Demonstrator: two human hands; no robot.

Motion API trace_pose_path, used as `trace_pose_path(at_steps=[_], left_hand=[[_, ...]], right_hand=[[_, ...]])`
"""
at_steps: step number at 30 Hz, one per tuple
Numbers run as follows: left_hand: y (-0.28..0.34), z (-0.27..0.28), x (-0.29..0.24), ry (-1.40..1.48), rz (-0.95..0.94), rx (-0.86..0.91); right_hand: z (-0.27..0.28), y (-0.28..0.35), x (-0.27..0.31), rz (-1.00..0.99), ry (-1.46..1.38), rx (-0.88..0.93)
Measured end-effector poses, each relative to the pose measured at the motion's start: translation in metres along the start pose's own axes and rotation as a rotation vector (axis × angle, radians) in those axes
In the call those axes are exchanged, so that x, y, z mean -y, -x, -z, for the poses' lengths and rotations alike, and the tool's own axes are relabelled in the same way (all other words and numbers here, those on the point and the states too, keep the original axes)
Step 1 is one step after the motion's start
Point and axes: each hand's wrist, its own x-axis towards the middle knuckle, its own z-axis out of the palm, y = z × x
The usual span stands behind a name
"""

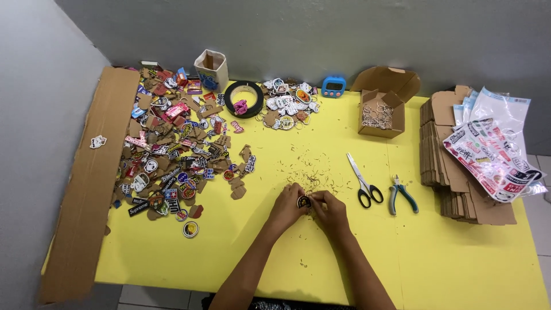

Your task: The person cuts a circular sticker from a sheet using scissors, then attaches a metal keyring to the sticker using pliers. The finished keychain is placed into a cardboard box on the table.

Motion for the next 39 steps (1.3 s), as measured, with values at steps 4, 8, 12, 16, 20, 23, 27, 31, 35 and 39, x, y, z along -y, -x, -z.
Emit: trace_pose_path(at_steps=[4, 8, 12, 16, 20, 23, 27, 31, 35, 39], left_hand=[[0.012, 0.003, -0.003, 0.048, -0.078, -0.051], [0.018, 0.012, -0.01, 0.32, -0.112, -0.126], [0.015, 0.011, -0.011, 0.503, -0.147, -0.176], [0.017, 0.008, -0.017, 0.575, -0.181, -0.194], [0.015, 0.004, -0.015, 0.577, -0.24, -0.25], [0.013, 0.0, -0.014, 0.588, -0.255, -0.285], [0.017, -0.001, -0.025, 0.62, -0.252, -0.33], [0.018, 0.0, -0.032, 0.592, -0.248, -0.365], [0.019, 0.001, -0.034, 0.592, -0.254, -0.392], [0.019, 0.002, -0.038, 0.602, -0.247, -0.394]], right_hand=[[0.003, 0.001, 0.018, -0.041, -0.109, 0.007], [0.002, -0.002, 0.02, 0.165, -0.129, -0.1], [0.003, -0.003, 0.038, 0.306, -0.123, -0.235], [0.004, -0.004, 0.048, 0.35, -0.053, -0.317], [0.003, -0.006, 0.051, 0.4, 0.022, -0.401], [0.003, -0.006, 0.052, 0.433, 0.047, -0.43], [-0.003, -0.007, 0.054, 0.485, 0.152, -0.486], [-0.007, -0.012, 0.058, 0.6, 0.187, -0.519], [-0.011, -0.014, 0.052, 0.649, 0.234, -0.533], [-0.009, -0.019, 0.058, 0.658, 0.221, -0.522]])
